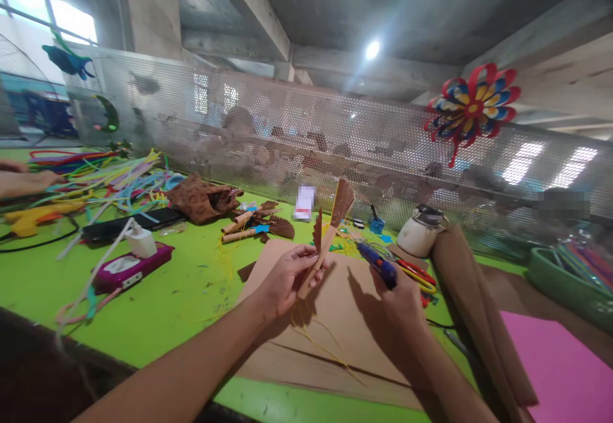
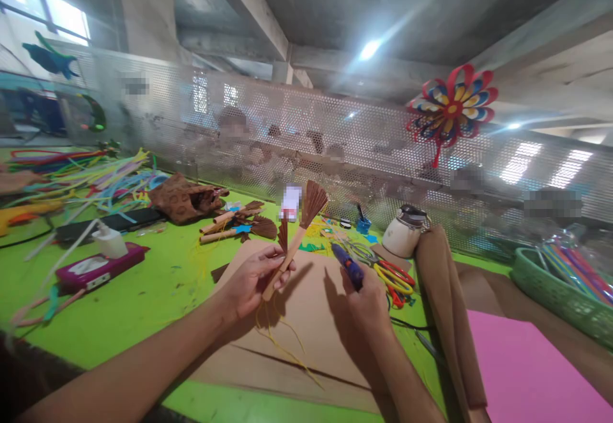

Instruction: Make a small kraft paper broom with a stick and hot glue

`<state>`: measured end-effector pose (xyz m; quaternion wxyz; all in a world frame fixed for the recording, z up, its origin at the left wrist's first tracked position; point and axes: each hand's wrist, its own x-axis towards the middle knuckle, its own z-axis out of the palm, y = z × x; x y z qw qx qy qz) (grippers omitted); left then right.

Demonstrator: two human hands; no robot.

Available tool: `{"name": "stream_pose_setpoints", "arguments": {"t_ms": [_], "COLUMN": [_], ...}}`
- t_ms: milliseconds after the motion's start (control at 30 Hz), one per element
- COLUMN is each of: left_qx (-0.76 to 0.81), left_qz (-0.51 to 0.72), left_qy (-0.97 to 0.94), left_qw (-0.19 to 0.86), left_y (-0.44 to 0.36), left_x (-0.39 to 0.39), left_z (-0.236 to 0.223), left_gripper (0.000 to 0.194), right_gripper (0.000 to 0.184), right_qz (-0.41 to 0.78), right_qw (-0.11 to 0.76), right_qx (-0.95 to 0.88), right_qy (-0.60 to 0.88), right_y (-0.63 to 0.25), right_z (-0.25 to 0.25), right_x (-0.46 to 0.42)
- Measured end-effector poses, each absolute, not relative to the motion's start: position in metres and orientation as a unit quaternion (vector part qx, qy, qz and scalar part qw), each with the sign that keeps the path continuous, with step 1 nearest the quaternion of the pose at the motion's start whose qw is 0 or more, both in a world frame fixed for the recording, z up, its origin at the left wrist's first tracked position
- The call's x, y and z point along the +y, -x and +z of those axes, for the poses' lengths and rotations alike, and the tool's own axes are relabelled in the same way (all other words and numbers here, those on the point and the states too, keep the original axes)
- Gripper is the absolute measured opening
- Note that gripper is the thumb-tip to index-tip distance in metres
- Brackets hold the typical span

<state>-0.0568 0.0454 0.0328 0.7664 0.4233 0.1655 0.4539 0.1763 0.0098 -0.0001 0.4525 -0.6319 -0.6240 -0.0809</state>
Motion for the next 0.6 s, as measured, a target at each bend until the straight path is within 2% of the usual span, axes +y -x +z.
{"name": "stream_pose_setpoints", "arguments": {"t_ms": [200, 300, 400, 500, 600], "left_qx": [0.163, 0.17, 0.168, 0.163, 0.169], "left_qz": [0.457, 0.467, 0.471, 0.462, 0.451], "left_qy": [-0.423, -0.416, -0.415, -0.42, -0.44], "left_qw": [0.765, 0.762, 0.76, 0.764, 0.758], "left_y": [0.058, 0.059, 0.061, 0.061, 0.058], "left_x": [0.04, 0.042, 0.046, 0.048, 0.045], "left_z": [0.036, 0.036, 0.035, 0.032, 0.03], "left_gripper": [0.019, 0.02, 0.02, 0.02, 0.019], "right_gripper": [0.031, 0.028, 0.036, 0.044, 0.034], "right_qz": [-0.17, -0.15, -0.118, -0.1, -0.09], "right_qw": [0.372, 0.301, 0.26, 0.268, 0.33], "right_qx": [-0.662, -0.676, -0.703, -0.722, -0.707], "right_qy": [0.628, 0.656, 0.652, 0.63, 0.619], "right_y": [-0.188, -0.192, -0.197, -0.199, -0.188], "right_z": [-0.026, -0.032, -0.032, -0.026, -0.007], "right_x": [0.042, 0.047, 0.042, 0.031, 0.015]}}
